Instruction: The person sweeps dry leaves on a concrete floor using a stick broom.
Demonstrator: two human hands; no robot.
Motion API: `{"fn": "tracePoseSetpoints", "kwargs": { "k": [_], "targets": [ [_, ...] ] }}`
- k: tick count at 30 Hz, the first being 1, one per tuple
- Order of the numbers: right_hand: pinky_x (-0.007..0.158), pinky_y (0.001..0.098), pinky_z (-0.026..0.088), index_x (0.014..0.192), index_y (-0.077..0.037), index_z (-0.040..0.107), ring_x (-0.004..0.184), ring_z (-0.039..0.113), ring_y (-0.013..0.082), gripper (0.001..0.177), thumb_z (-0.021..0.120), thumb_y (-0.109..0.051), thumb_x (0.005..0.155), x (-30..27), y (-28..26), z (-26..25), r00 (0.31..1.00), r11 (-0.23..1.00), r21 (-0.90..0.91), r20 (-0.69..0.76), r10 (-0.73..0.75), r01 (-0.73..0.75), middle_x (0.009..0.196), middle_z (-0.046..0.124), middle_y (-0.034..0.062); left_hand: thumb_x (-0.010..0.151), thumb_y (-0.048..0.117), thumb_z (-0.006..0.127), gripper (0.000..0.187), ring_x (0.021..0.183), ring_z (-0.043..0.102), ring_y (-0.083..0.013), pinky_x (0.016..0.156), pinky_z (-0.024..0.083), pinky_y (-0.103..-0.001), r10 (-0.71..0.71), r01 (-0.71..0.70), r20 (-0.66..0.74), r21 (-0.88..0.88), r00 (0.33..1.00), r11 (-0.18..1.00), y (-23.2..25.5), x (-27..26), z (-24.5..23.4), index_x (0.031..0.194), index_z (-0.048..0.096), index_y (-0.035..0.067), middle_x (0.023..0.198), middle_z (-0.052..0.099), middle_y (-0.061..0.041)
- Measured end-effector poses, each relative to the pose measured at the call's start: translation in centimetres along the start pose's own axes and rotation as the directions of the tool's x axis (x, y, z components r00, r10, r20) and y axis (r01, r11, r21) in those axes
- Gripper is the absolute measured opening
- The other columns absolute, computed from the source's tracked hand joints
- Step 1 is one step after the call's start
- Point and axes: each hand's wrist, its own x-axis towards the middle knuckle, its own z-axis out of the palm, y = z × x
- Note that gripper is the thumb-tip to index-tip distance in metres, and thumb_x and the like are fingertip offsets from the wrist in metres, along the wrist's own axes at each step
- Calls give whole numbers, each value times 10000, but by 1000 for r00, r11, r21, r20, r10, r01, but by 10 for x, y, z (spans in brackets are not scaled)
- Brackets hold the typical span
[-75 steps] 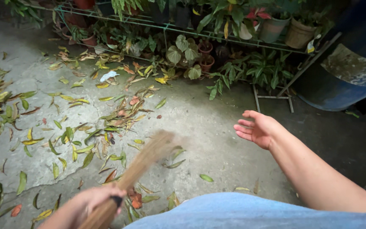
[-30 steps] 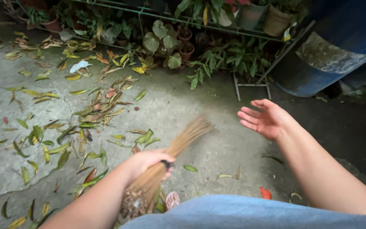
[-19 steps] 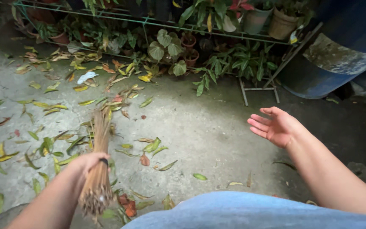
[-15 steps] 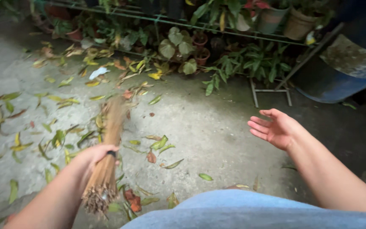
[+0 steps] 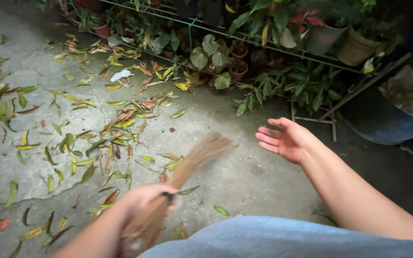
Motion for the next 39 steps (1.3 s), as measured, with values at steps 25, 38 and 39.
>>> {"fn": "tracePoseSetpoints", "kwargs": {
  "k": [25, 38, 39],
  "targets": [
    [1048, 517, 516, 1262, -100, 494, 1207, 632, 367, 306, 508, -224, 982, 49, -45, -72, 997, 996, -56, -22, 70, -71, 1316, 597, 182, 926, 242, 704, 211, 656, 680, -225, 594, 604, -361, 121, -119, 65, -25, 991, 993, 90, 39, 108, 964, 594, 66, 798, 681, -92],
    [1038, 509, 525, 1274, -96, 507, 1204, 639, 358, 314, 495, -234, 991, 87, -76, -60, 992, 999, -3, -123, 36, -37, 1353, 591, 187, 894, 366, 668, 285, 538, 623, -302, 525, 536, -465, 139, -156, -303, -34, 943, 987, 219, 86, -118, 851, 631, 88, 706, 685, -155],
    [1038, 511, 526, 1277, -95, 503, 1206, 641, 356, 319, 501, -234, 990, 95, -82, -49, 992, 1000, 2, -124, 20, -20, 1350, 594, 187, 884, 370, 672, 291, 555, 641, -290, 536, 549, -456, 137, -136, -263, 19, 955, 990, 230, 82, -110, 861, 647, 81, 731, 703, -143]
  ]
}}
